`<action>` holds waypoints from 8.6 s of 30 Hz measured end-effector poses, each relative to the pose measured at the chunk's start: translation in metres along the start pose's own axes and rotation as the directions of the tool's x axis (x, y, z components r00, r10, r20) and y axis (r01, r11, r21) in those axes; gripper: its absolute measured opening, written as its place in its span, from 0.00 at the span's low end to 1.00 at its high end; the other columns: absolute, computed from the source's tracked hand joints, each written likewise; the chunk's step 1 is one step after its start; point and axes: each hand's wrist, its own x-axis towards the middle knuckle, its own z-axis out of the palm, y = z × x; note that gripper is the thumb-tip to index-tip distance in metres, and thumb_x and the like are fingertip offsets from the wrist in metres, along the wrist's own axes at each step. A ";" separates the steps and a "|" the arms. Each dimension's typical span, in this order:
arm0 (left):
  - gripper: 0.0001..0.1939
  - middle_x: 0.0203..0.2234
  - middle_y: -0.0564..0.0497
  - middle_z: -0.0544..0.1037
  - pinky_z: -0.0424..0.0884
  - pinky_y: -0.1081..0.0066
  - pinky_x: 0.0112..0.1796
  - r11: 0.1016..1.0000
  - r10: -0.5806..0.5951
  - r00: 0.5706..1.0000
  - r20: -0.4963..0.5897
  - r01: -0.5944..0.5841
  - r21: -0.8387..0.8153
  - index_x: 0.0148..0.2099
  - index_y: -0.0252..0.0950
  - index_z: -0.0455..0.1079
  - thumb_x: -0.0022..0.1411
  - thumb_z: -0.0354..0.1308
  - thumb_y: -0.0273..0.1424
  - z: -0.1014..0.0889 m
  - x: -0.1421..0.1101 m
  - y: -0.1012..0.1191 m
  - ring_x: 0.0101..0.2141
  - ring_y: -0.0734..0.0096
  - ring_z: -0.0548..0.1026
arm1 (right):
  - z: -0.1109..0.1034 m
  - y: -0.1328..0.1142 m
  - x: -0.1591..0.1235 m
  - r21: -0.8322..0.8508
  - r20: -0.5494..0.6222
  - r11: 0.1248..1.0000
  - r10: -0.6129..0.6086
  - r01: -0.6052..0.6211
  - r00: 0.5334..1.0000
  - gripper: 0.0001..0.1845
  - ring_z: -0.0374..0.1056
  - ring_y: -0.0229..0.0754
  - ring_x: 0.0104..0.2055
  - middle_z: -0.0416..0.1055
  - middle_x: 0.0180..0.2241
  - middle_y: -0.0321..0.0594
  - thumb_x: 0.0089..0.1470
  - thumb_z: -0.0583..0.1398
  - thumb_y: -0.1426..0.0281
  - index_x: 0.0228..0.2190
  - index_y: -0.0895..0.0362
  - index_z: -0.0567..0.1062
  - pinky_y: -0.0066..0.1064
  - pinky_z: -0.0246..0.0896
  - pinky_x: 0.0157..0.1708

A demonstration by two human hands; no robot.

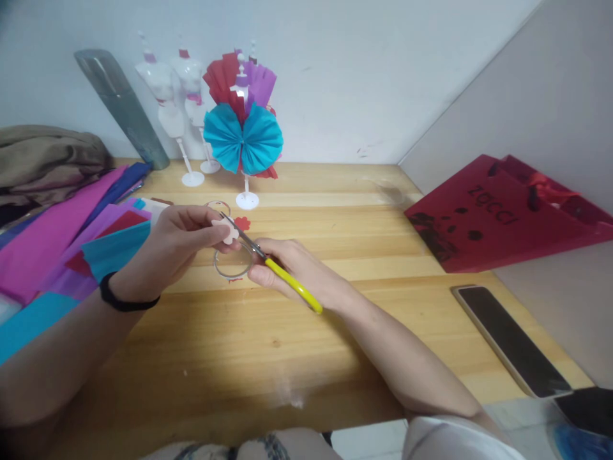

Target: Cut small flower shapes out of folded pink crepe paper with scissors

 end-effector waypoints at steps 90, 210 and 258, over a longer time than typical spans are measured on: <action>0.15 0.18 0.52 0.76 0.68 0.78 0.25 0.980 -0.191 0.958 0.212 0.197 -0.007 0.25 0.32 0.71 0.51 0.71 0.37 0.010 -0.001 -0.025 0.21 0.77 0.72 | 0.020 -0.003 0.010 0.574 -0.340 0.817 0.301 -0.058 0.891 0.15 0.63 0.31 0.16 0.67 0.18 0.26 0.39 0.68 0.74 0.28 0.56 0.68 0.23 0.60 0.15; 0.08 0.16 0.53 0.75 0.68 0.79 0.22 0.987 -0.155 0.987 0.038 0.153 0.041 0.23 0.33 0.71 0.49 0.65 0.29 0.023 -0.007 -0.019 0.18 0.79 0.71 | 0.032 0.005 0.013 0.578 -0.479 0.815 0.303 0.036 0.824 0.17 0.60 0.29 0.16 0.65 0.21 0.26 0.41 0.71 0.68 0.30 0.56 0.69 0.24 0.58 0.16; 0.04 0.23 0.49 0.79 0.69 0.74 0.26 0.975 -0.219 0.947 0.235 0.205 0.083 0.27 0.35 0.75 0.48 0.67 0.29 0.011 -0.004 -0.008 0.25 0.72 0.75 | 0.025 0.001 0.013 0.645 -0.430 0.764 0.379 -0.015 0.819 0.19 0.58 0.30 0.16 0.66 0.19 0.26 0.38 0.72 0.67 0.31 0.56 0.70 0.25 0.56 0.17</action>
